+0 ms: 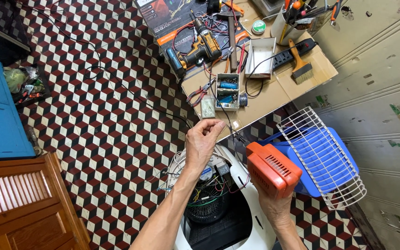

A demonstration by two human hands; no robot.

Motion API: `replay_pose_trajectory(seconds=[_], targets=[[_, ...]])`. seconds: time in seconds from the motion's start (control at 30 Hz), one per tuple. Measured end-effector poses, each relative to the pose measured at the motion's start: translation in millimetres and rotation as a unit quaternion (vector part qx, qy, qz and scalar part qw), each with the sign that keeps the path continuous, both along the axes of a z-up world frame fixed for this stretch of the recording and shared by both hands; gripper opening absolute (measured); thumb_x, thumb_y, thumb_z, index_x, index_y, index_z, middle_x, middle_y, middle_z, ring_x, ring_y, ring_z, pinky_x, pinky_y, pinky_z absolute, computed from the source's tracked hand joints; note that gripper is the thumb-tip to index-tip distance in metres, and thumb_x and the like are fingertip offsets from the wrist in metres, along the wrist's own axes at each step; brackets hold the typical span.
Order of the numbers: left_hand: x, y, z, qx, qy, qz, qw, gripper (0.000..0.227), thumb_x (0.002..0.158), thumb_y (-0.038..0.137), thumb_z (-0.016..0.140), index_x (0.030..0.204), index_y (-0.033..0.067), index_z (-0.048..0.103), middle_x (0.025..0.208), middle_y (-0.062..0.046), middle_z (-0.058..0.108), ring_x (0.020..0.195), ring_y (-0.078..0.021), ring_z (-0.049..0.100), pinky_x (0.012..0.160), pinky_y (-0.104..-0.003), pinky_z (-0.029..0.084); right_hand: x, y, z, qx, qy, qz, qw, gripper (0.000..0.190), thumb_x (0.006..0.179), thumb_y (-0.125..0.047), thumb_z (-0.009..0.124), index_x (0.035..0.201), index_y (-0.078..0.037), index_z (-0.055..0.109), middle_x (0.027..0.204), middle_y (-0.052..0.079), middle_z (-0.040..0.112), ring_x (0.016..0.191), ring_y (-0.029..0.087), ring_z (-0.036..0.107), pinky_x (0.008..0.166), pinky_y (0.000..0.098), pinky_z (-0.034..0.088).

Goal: Repairing the electrical components and wiring of an air cooler appliance using soldering and diagnostic tools.

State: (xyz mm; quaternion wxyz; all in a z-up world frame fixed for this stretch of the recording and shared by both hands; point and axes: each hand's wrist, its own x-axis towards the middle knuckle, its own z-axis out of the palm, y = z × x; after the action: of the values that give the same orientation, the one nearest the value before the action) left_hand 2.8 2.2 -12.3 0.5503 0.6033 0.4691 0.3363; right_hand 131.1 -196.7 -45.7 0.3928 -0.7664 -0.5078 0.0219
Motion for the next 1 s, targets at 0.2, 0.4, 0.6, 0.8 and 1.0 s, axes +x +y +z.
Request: replay_pose_trajectory(seconds=[0.2,0.4,0.6,0.8,1.0], targets=[[0,0,2,0.000,0.007,0.003,1.000,0.024,0.090,0.029,0.076,0.102,0.0077,0.080,0.074,0.004,0.068,0.061,-0.0022,0.053,0.050,-0.018,0.043,-1,4,5,0.017,-0.044,-0.008,0.999,0.050,0.077,-0.016,0.084,0.124,-0.010,0.067,0.126,0.013,0.065,0.116,0.034,0.063,0.102,0.0470,0.050],[0,1,0,0.000,0.002,0.003,1.000,0.024,0.090,0.028,0.077,0.102,0.0069,0.080,0.075,0.003,0.069,0.061,-0.0026,0.053,0.051,-0.019,0.044,-1,2,3,-0.011,0.050,-0.022,0.998,0.047,0.079,-0.017,0.085,0.122,-0.011,0.068,0.123,0.011,0.067,0.114,0.030,0.064,0.099,0.0438,0.051],[2,-1,-3,-0.002,-0.022,0.002,1.000,0.024,0.091,0.027,0.076,0.103,0.0059,0.079,0.076,0.004,0.069,0.063,-0.0020,0.053,0.053,-0.018,0.044,-2,2,7,-0.009,0.037,-0.006,0.999,0.048,0.078,-0.019,0.084,0.122,-0.007,0.068,0.120,0.013,0.065,0.110,0.033,0.063,0.097,0.0466,0.049],[1,0,3,-0.006,-0.005,0.010,1.000,0.023,0.090,0.025,0.077,0.103,0.0059,0.080,0.075,0.004,0.069,0.063,-0.0020,0.054,0.053,-0.018,0.044,-4,6,14,-0.002,0.046,-0.005,0.999,0.044,0.079,-0.017,0.084,0.119,-0.008,0.068,0.118,0.012,0.067,0.108,0.031,0.064,0.095,0.0449,0.050],[1,0,-1,-0.002,-0.013,0.007,1.000,0.024,0.090,0.026,0.077,0.103,0.0055,0.079,0.076,0.004,0.070,0.064,-0.0017,0.054,0.054,-0.018,0.045,-3,5,14,-0.001,0.057,0.001,0.998,0.045,0.078,-0.016,0.085,0.118,-0.008,0.069,0.115,0.011,0.067,0.104,0.031,0.065,0.091,0.0437,0.051]])
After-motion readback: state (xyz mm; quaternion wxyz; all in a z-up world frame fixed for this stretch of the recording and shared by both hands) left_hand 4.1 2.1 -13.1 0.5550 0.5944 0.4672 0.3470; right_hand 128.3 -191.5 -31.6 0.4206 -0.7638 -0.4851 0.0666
